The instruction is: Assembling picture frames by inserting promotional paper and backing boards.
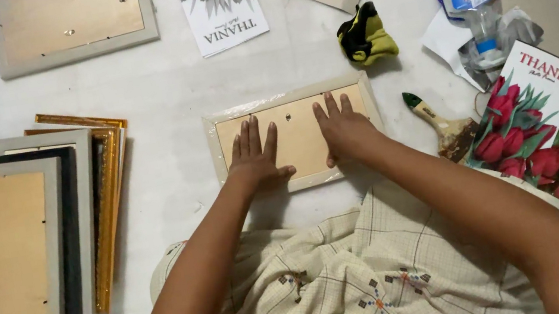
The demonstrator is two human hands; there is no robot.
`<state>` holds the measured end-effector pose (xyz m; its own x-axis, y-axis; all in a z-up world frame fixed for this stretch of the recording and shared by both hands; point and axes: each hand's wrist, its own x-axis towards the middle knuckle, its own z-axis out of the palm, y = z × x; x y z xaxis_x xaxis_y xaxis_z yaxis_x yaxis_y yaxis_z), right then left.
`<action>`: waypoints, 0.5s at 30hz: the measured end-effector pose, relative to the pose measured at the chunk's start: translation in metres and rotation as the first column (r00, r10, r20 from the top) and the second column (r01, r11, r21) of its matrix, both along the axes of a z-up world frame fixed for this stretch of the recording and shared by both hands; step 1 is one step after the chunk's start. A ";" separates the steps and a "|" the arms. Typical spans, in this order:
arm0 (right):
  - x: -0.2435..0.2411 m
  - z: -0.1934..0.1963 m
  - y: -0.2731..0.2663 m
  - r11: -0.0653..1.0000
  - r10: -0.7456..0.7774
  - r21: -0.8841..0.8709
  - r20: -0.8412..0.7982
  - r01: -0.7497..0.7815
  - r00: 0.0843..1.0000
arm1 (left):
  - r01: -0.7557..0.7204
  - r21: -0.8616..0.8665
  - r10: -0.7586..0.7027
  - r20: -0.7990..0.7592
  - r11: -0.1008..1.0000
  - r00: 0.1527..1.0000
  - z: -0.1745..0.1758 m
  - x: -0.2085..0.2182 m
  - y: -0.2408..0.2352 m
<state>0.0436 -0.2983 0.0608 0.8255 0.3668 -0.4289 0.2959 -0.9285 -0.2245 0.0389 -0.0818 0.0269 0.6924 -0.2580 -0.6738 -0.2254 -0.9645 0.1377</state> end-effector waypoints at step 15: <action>0.010 0.009 0.005 0.998 -0.023 0.056 -0.063 0.027 0.998 | -0.039 0.049 0.048 -0.210 0.998 0.977 0.018 0.012 -0.007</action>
